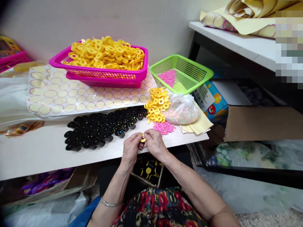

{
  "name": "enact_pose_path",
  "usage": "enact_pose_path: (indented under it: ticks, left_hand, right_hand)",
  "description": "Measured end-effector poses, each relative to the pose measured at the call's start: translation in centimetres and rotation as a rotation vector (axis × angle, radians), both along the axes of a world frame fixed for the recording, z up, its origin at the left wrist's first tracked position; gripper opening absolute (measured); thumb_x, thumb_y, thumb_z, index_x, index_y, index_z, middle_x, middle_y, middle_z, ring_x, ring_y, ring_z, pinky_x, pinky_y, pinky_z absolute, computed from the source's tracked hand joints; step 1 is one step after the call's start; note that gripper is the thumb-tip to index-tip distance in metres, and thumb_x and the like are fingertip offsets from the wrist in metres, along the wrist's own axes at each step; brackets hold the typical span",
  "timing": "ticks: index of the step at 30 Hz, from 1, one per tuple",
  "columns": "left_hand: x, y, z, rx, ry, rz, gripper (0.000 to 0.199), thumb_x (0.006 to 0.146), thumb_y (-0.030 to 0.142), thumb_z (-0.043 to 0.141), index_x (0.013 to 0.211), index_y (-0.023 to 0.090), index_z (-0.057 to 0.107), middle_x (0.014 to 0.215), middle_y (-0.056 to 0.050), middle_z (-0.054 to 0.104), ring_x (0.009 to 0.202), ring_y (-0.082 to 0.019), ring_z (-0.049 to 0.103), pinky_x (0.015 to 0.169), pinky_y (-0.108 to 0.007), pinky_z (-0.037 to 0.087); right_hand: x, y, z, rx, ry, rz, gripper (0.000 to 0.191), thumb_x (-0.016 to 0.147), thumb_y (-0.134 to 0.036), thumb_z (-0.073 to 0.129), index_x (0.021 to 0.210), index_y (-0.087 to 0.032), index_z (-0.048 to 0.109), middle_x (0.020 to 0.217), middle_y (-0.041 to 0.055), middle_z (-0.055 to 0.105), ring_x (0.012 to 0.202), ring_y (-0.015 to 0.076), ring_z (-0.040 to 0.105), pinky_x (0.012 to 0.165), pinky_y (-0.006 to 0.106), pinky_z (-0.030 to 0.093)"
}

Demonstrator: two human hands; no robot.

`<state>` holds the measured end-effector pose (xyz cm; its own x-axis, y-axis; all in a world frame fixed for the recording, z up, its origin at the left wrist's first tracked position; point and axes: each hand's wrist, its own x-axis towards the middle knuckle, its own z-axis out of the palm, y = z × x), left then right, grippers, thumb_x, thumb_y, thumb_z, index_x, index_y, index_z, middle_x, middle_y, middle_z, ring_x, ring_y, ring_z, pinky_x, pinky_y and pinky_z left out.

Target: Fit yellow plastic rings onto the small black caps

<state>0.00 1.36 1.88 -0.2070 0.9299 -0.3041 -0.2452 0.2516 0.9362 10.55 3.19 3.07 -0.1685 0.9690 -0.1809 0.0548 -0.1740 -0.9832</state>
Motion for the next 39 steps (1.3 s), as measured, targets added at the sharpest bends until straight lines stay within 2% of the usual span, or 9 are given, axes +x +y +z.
enact_pose_path:
  ticks: [3, 9, 13, 21, 28, 34, 39]
  left_hand:
    - [0.1, 0.0, 0.0, -0.008, 0.011, -0.001, 0.037, 0.064, 0.046, 0.066, 0.077, 0.011, 0.064, 0.049, 0.003, 0.051, 0.039, -0.004, 0.039, 0.039, -0.015, 0.027]
    - [0.3, 0.0, 0.2, -0.005, 0.076, 0.027, 0.037, 0.064, 0.047, 0.066, 0.073, 0.011, 0.065, 0.042, 0.005, 0.047, 0.036, -0.004, 0.037, 0.038, -0.016, 0.026]
    - [0.5, -0.1, 0.3, -0.013, 0.109, 0.052, 0.036, 0.064, 0.045, 0.066, 0.073, 0.011, 0.066, 0.042, 0.005, 0.049, 0.037, -0.004, 0.039, 0.038, -0.016, 0.027]
    - [0.6, -0.1, 0.2, -0.020, 0.145, 0.056, 0.034, 0.066, 0.042, 0.065, 0.075, 0.010, 0.066, 0.048, 0.003, 0.054, 0.039, -0.006, 0.045, 0.040, -0.017, 0.032]
    - [1.0, 0.2, 0.7, -0.052, 0.121, 0.103, 0.030, 0.061, 0.038, 0.069, 0.063, 0.009, 0.062, 0.042, 0.004, 0.051, 0.036, -0.005, 0.041, 0.037, -0.016, 0.031]
    - [1.0, 0.7, 0.1, -0.095, 0.137, 0.147, 0.027, 0.059, 0.035, 0.069, 0.056, 0.010, 0.058, 0.034, 0.005, 0.045, 0.030, -0.006, 0.038, 0.033, -0.017, 0.028]
    - [0.8, 0.5, 0.2, -0.083, 0.164, 0.101, 0.034, 0.060, 0.042, 0.068, 0.057, 0.010, 0.059, 0.037, 0.005, 0.044, 0.033, -0.005, 0.037, 0.035, -0.017, 0.028]
  right_hand:
    - [-0.1, 0.0, 0.2, 0.024, -0.013, -0.022, 0.013, 0.075, -0.027, 0.049, 0.069, -0.017, 0.055, 0.042, -0.0059, 0.046, 0.038, 0.0082, 0.044, 0.040, 0.019, 0.032]
    - [-0.2, 0.0, 0.0, -0.053, 0.021, -0.021, 0.016, 0.076, -0.029, 0.048, 0.066, -0.017, 0.051, 0.040, -0.0068, 0.045, 0.033, 0.0066, 0.040, 0.037, 0.017, 0.030]
    - [-0.3, -0.3, -0.5, -0.053, 0.064, -0.022, 0.024, 0.080, -0.039, 0.046, 0.071, -0.017, 0.052, 0.041, -0.0061, 0.047, 0.033, 0.0066, 0.042, 0.035, 0.016, 0.031]
    - [-0.4, -0.8, -1.3, -0.074, 0.140, -0.027, 0.031, 0.079, -0.047, 0.048, 0.074, -0.016, 0.052, 0.043, -0.0051, 0.050, 0.038, 0.0081, 0.049, 0.037, 0.016, 0.038]
    - [-0.3, -0.5, -1.5, -0.164, 0.210, -0.057, 0.030, 0.076, -0.046, 0.052, 0.072, -0.016, 0.051, 0.041, -0.0051, 0.051, 0.036, 0.0090, 0.051, 0.035, 0.016, 0.040]
    - [-0.7, -0.3, -1.9, -0.140, 0.161, -0.090, 0.024, 0.077, -0.039, 0.050, 0.066, -0.017, 0.047, 0.038, -0.0071, 0.047, 0.031, 0.0089, 0.047, 0.030, 0.017, 0.037]
    - [-1.0, -0.4, -1.5, -0.157, 0.130, -0.072, 0.023, 0.077, -0.038, 0.048, 0.067, -0.018, 0.044, 0.039, -0.0074, 0.046, 0.032, 0.0099, 0.049, 0.030, 0.017, 0.036]
